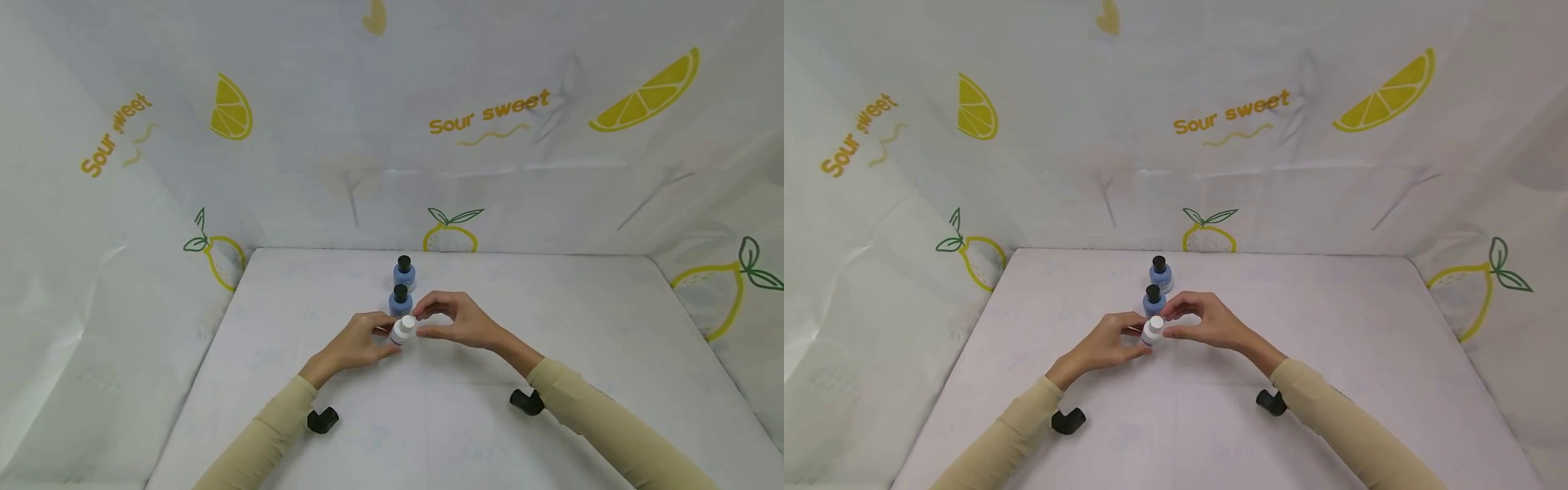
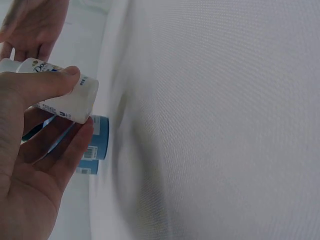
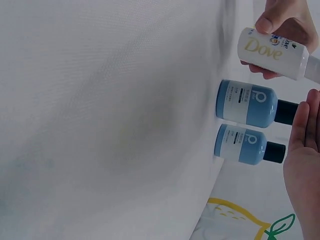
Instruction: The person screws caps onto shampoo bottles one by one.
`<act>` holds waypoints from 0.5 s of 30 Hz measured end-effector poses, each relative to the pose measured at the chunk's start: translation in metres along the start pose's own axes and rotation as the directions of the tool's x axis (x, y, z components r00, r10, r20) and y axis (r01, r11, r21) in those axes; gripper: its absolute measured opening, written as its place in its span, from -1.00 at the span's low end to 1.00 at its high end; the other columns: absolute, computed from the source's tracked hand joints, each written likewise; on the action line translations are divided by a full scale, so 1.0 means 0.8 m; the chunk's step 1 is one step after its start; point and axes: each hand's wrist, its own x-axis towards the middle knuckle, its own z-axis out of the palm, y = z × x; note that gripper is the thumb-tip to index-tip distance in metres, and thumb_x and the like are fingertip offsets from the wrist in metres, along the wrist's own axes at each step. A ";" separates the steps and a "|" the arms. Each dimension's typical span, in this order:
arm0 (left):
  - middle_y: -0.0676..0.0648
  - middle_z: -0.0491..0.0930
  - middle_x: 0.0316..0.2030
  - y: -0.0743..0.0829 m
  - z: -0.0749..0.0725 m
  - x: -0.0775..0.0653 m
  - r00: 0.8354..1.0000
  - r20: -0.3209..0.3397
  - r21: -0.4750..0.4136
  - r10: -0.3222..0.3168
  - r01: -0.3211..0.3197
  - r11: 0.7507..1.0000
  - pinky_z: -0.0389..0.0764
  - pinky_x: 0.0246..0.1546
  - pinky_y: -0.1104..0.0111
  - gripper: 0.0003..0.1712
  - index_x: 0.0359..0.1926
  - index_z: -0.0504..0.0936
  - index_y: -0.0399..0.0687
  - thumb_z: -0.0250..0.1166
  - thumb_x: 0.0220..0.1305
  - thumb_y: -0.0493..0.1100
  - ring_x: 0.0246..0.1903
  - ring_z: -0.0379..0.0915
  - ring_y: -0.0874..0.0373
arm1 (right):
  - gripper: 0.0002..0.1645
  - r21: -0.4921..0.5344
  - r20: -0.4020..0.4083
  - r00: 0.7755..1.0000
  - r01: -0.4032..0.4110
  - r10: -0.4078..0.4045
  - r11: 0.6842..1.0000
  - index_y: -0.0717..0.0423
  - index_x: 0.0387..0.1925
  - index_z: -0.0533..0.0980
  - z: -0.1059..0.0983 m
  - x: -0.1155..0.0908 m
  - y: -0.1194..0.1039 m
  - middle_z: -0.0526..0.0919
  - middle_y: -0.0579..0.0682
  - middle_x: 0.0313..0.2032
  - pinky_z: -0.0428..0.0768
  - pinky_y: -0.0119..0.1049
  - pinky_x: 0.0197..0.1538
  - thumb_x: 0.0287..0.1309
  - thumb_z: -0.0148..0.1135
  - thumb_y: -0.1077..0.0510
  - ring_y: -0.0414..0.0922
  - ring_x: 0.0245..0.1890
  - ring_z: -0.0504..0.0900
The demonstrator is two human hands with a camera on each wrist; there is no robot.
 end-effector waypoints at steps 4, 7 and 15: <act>-0.21 0.81 0.05 -0.006 0.001 0.000 1.000 0.004 0.030 0.000 0.000 1.000 0.85 0.17 0.35 -0.50 0.20 0.72 -0.31 0.58 0.25 -0.33 0.06 0.81 -0.05 | -0.66 -0.002 0.000 1.000 -0.011 0.011 1.000 0.20 0.03 0.68 0.001 -0.002 0.000 0.78 0.17 -0.02 0.78 -0.42 0.25 0.23 0.55 0.33 0.05 0.00 0.78; -0.21 0.81 0.07 -0.009 0.001 0.000 1.000 0.011 0.040 -0.010 0.009 0.999 0.84 0.19 0.34 -0.50 0.20 0.72 -0.31 0.58 0.25 -0.33 0.08 0.81 -0.05 | -0.66 -0.002 0.001 1.000 -0.022 0.022 1.000 0.21 0.03 0.67 0.001 -0.003 0.000 0.78 0.18 -0.01 0.78 -0.43 0.25 0.24 0.55 0.32 0.11 0.01 0.77; -0.21 0.81 0.12 -0.014 0.004 0.001 0.998 0.033 0.062 -0.052 0.049 0.997 0.83 0.25 0.23 -0.51 0.19 0.72 -0.31 0.58 0.25 -0.33 0.13 0.80 -0.07 | -0.67 0.006 -0.001 0.999 -0.034 0.034 0.999 0.22 0.03 0.67 0.002 -0.007 0.003 0.73 0.40 0.01 0.77 -0.44 0.25 0.25 0.54 0.32 0.19 0.03 0.76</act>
